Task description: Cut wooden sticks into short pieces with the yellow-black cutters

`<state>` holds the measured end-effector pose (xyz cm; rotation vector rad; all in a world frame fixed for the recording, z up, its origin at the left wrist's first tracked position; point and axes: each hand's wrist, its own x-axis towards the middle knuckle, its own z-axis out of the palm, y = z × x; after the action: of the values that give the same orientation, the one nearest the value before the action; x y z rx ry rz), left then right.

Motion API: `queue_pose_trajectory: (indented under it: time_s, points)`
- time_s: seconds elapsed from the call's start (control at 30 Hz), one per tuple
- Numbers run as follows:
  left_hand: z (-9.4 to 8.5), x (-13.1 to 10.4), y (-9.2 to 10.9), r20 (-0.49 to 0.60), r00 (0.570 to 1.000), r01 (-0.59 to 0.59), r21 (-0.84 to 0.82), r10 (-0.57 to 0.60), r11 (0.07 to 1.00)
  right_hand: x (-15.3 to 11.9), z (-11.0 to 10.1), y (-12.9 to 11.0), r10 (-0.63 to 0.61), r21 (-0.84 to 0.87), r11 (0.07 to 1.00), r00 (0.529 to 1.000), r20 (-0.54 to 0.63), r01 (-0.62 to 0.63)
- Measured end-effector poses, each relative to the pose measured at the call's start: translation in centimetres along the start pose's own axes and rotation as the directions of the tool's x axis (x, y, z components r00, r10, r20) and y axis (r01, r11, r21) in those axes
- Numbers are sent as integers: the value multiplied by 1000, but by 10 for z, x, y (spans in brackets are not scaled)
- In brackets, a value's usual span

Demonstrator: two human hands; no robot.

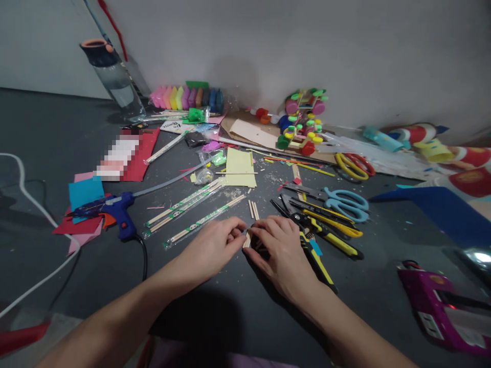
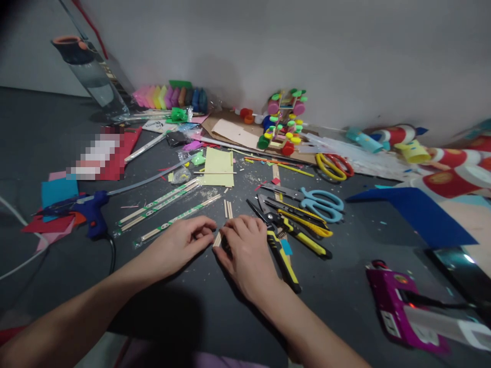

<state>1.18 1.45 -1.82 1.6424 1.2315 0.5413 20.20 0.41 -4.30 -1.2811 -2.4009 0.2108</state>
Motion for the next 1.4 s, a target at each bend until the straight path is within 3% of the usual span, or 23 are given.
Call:
queue_pose_trajectory:
  time_s: [0.23,0.43,0.5,0.67,1.03,1.4]
  points:
    - [1,1,1,-6,1000,3,-18,-3,1000,2,1,1,-27,32,999,1000,3,27]
    - [1,2,0,-40,997,64,-120,-69,991,3,-3,3,-71,93,993,995,-77,78]
    - [1,2,-2,1,994,107,-203,-109,973,4,-8,2,-89,105,989,989,-116,101]
    - [2,4,-7,232,960,241,-400,-157,884,7,-17,-4,-122,130,980,974,-190,148]
    - [6,6,-2,309,924,378,-656,-225,653,3,-13,-1,-70,256,959,980,-186,117]
    - [7,4,-2,389,897,436,-708,-208,556,3,-14,-1,-54,311,943,977,-206,118]
